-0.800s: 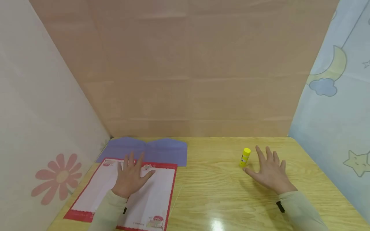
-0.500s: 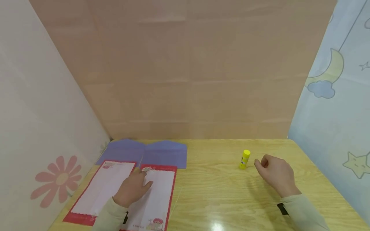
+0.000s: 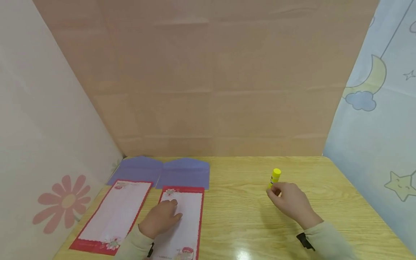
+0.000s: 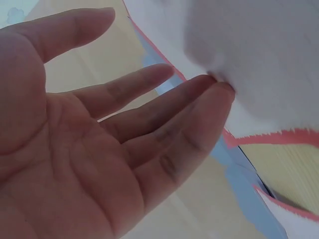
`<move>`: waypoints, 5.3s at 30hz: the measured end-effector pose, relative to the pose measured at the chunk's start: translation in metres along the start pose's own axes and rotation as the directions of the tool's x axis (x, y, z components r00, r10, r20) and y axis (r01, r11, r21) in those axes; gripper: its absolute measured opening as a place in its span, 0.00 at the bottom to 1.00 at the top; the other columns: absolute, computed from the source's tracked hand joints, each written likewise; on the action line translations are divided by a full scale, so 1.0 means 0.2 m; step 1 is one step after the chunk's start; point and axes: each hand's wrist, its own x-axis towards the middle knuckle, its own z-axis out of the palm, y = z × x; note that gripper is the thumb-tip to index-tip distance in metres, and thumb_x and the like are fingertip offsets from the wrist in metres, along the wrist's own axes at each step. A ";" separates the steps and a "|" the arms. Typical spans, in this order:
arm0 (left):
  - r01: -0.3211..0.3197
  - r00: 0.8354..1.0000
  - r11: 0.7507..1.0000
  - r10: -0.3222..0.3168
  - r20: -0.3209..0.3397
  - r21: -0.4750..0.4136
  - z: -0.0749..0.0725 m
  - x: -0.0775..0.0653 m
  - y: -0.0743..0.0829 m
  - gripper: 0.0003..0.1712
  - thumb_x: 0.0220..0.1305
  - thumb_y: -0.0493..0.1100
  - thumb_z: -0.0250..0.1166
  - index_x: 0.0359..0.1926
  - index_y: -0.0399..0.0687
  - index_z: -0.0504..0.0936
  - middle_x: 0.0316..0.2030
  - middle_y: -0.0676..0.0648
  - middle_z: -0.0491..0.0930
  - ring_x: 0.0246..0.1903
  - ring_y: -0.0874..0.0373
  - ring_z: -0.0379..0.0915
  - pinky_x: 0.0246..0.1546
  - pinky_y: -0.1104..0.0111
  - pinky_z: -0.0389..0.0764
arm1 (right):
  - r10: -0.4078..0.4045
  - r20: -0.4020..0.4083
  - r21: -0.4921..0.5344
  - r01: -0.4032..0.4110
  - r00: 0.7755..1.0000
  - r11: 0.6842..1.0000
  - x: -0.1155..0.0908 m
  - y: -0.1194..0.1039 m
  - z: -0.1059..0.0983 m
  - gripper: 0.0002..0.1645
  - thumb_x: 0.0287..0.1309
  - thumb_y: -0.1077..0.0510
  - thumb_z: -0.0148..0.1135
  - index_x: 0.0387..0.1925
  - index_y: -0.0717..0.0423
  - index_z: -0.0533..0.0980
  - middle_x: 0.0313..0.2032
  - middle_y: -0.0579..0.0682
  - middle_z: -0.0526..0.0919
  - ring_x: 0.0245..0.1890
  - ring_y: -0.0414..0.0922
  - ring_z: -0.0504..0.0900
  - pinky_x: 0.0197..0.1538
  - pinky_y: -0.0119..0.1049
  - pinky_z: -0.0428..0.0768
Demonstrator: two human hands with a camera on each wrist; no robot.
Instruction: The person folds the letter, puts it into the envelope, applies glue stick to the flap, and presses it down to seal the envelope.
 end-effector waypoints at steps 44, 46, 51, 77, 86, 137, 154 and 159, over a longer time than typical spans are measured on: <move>-0.153 0.978 0.988 0.149 0.145 0.018 0.22 0.23 0.56 0.14 0.49 0.44 0.76 0.27 0.45 0.79 0.17 0.55 0.69 0.21 0.62 0.62 0.25 0.72 0.68 | 0.182 0.205 0.175 -0.219 0.962 0.960 0.06 -0.21 0.35 0.09 0.51 0.56 0.74 0.31 0.56 0.83 0.26 0.46 0.85 0.26 0.40 0.80 0.29 0.37 0.79; -0.155 0.977 0.988 0.151 0.149 0.019 0.22 0.23 0.56 0.14 0.48 0.45 0.77 0.27 0.45 0.79 0.18 0.55 0.69 0.21 0.62 0.62 0.25 0.72 0.68 | 0.192 0.208 0.196 -0.233 0.959 0.953 0.06 -0.21 0.36 0.11 0.51 0.55 0.74 0.33 0.57 0.83 0.28 0.47 0.86 0.28 0.40 0.81 0.31 0.38 0.80; -0.185 0.976 0.982 0.179 0.124 0.034 0.22 0.22 0.55 0.16 0.47 0.45 0.78 0.27 0.45 0.78 0.17 0.55 0.68 0.21 0.63 0.60 0.25 0.73 0.66 | 0.225 0.241 0.259 -0.286 0.944 0.923 0.06 -0.23 0.37 0.19 0.53 0.51 0.73 0.39 0.62 0.83 0.26 0.47 0.84 0.27 0.40 0.80 0.31 0.37 0.80; -0.213 0.974 0.973 0.205 0.096 0.085 0.23 0.20 0.55 0.13 0.49 0.45 0.76 0.30 0.46 0.79 0.19 0.54 0.70 0.21 0.62 0.62 0.25 0.72 0.67 | 0.102 0.323 0.372 -0.226 0.941 0.900 0.06 -0.26 0.39 0.25 0.57 0.49 0.71 0.52 0.59 0.83 0.42 0.55 0.84 0.37 0.46 0.82 0.33 0.41 0.84; -0.222 0.973 0.969 0.214 0.082 0.106 0.23 0.20 0.55 0.11 0.50 0.45 0.74 0.30 0.45 0.81 0.18 0.53 0.71 0.21 0.61 0.63 0.24 0.72 0.65 | 0.019 0.330 0.412 -0.163 0.944 0.897 0.04 -0.26 0.36 0.26 0.59 0.50 0.69 0.56 0.58 0.80 0.33 0.51 0.81 0.29 0.43 0.79 0.28 0.37 0.80; 0.055 0.998 0.573 -0.052 0.030 -0.818 0.08 0.27 0.26 0.11 0.77 0.41 0.54 0.52 0.37 0.72 0.30 0.47 0.79 0.34 0.47 0.77 0.25 0.63 0.74 | 0.203 0.115 0.728 -0.221 0.972 0.649 0.13 -0.15 0.10 0.21 0.67 0.58 0.63 0.57 0.65 0.72 0.48 0.62 0.81 0.33 0.47 0.80 0.27 0.38 0.81; 0.008 0.999 0.584 -0.041 -0.019 -0.812 0.07 0.26 0.24 0.10 0.78 0.36 0.48 0.48 0.42 0.77 0.31 0.39 0.77 0.37 0.34 0.76 0.28 0.57 0.76 | 0.054 0.119 0.756 -0.126 0.991 0.642 0.11 -0.09 0.10 0.18 0.73 0.57 0.56 0.50 0.69 0.80 0.56 0.64 0.80 0.49 0.34 0.80 0.48 0.33 0.81; 0.022 0.997 0.585 -0.068 -0.022 -0.810 0.07 0.26 0.25 0.12 0.77 0.36 0.48 0.48 0.40 0.78 0.30 0.42 0.76 0.36 0.36 0.76 0.27 0.56 0.77 | 0.075 0.150 0.748 -0.163 0.986 0.643 0.11 -0.10 0.10 0.17 0.75 0.59 0.51 0.51 0.67 0.80 0.55 0.60 0.81 0.46 0.38 0.80 0.47 0.33 0.80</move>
